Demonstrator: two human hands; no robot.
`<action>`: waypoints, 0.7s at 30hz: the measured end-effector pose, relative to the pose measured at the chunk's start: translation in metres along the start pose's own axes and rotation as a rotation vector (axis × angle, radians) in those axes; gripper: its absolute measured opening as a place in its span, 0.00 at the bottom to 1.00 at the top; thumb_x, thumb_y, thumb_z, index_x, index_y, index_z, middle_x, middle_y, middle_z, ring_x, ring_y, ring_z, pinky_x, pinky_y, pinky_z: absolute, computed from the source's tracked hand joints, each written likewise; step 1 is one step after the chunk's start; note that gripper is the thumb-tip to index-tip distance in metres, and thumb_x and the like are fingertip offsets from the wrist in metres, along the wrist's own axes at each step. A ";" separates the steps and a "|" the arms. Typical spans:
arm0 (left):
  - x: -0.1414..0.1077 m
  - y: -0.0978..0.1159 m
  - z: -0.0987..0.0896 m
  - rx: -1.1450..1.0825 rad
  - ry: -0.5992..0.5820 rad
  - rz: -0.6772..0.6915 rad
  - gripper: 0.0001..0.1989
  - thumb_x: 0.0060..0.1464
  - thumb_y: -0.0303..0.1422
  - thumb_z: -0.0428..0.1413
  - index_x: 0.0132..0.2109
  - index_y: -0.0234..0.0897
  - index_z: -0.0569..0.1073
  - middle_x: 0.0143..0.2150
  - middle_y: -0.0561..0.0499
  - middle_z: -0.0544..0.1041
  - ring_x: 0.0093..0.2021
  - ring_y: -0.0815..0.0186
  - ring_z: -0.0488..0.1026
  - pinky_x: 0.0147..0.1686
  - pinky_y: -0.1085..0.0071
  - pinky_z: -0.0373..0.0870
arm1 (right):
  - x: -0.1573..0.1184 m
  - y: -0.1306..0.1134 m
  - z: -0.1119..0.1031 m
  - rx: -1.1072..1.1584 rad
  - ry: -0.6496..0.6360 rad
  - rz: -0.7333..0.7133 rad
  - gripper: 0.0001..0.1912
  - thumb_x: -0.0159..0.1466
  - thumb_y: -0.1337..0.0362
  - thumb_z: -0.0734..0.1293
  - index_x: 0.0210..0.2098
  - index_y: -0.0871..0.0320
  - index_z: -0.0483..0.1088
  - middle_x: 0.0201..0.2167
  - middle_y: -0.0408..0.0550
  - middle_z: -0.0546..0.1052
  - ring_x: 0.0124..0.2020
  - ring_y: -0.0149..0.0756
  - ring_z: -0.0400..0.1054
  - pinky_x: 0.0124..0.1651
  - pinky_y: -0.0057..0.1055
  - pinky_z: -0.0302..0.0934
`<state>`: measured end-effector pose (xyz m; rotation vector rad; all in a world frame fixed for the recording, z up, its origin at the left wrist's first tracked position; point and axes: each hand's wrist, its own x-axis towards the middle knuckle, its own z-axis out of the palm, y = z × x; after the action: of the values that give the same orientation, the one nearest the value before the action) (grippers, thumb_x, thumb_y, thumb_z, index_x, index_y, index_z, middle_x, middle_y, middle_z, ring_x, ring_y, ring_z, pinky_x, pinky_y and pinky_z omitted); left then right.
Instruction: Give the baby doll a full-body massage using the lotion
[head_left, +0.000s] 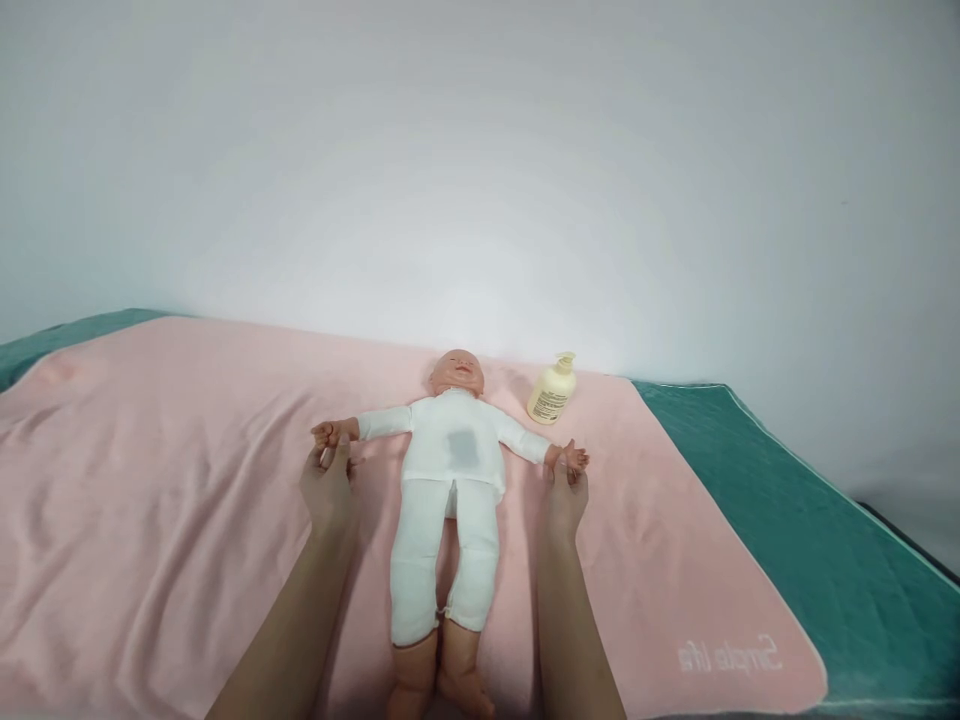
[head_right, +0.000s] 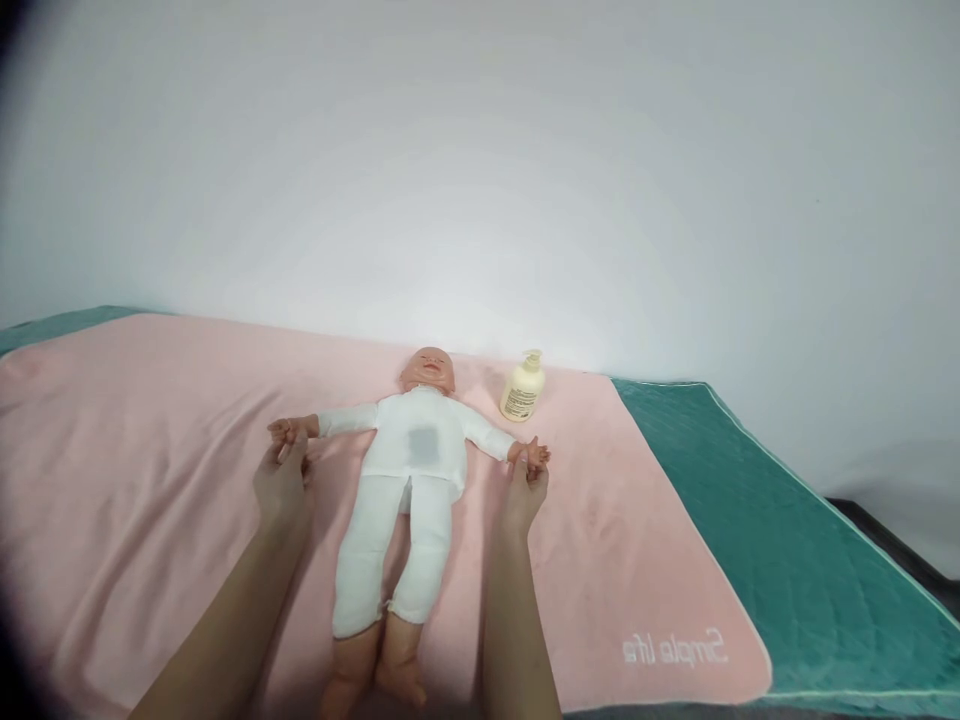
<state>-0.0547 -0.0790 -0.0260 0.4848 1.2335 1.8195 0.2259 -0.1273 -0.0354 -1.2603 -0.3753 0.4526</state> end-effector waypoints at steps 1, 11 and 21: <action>-0.004 0.002 0.002 0.023 -0.024 0.047 0.18 0.45 0.40 0.65 0.41 0.34 0.74 0.27 0.56 0.69 0.21 0.77 0.62 0.18 0.81 0.57 | -0.005 -0.003 0.003 0.004 -0.003 -0.045 0.25 0.56 0.53 0.69 0.49 0.60 0.66 0.57 0.57 0.69 0.58 0.44 0.64 0.59 0.40 0.60; -0.046 -0.006 0.014 0.549 -0.594 0.478 0.17 0.51 0.39 0.60 0.49 0.41 0.79 0.29 0.51 0.79 0.20 0.70 0.67 0.21 0.73 0.67 | -0.054 -0.005 0.021 -0.272 -0.501 -0.680 0.18 0.65 0.64 0.64 0.54 0.55 0.69 0.53 0.51 0.73 0.56 0.41 0.65 0.61 0.45 0.59; -0.039 -0.014 0.020 0.684 -0.817 0.893 0.13 0.57 0.31 0.55 0.48 0.43 0.78 0.51 0.53 0.77 0.49 0.63 0.76 0.52 0.64 0.72 | -0.051 0.002 0.025 -0.407 -0.669 -1.080 0.20 0.66 0.71 0.63 0.56 0.51 0.68 0.51 0.49 0.75 0.54 0.38 0.68 0.63 0.45 0.60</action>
<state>-0.0129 -0.0983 -0.0244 2.1857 1.0525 1.4563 0.1693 -0.1327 -0.0315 -1.0673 -1.6713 -0.1738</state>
